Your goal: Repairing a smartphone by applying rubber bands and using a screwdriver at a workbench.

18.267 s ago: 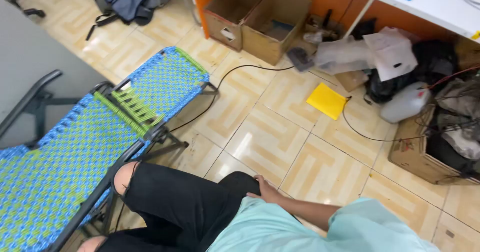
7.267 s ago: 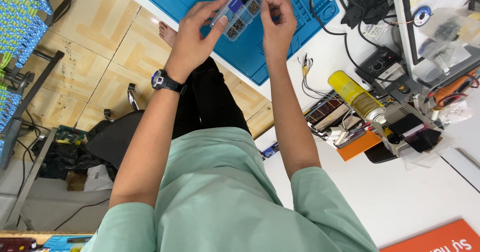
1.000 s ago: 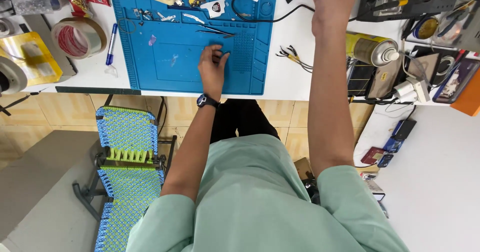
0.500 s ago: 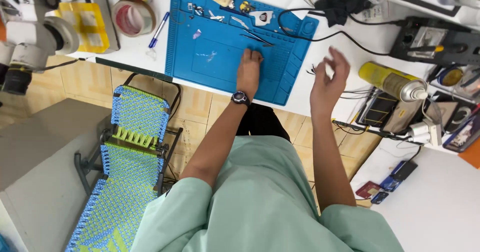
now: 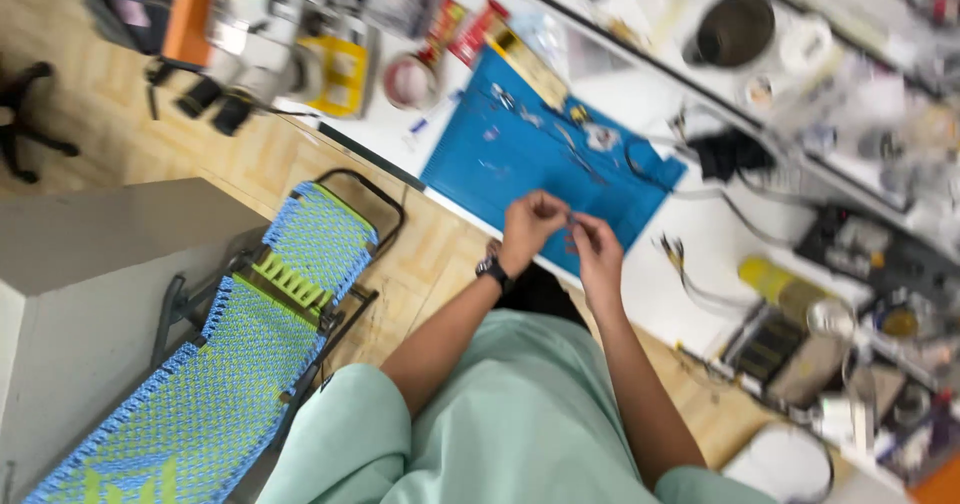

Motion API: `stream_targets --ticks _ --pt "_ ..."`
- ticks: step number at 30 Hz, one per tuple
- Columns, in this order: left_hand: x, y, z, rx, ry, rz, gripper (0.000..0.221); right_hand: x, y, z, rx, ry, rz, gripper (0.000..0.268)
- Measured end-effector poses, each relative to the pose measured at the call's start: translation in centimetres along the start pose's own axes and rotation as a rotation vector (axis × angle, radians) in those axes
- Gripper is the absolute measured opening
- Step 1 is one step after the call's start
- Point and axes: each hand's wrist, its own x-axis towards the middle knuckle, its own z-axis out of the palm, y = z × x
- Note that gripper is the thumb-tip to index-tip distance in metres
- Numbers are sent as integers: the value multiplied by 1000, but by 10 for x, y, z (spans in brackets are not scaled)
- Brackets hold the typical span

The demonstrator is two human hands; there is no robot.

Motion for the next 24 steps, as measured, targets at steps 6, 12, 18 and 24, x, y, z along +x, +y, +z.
stream_targets --ticks 6,12,18,24 --pt "-46 56 -89 -340 151 -51 13 -6 -64 66 21 -282 -56 23" --pt "-146 106 -193 -741 414 -68 14 -61 -104 152 -125 -730 -37 21" --pt "-254 79 -268 -1086 712 -130 8 -149 -107 246 -290 -1130 -16 18" --pt "-359 21 -321 -1168 1007 45 12 -269 -70 328 -296 -1392 -93 9"
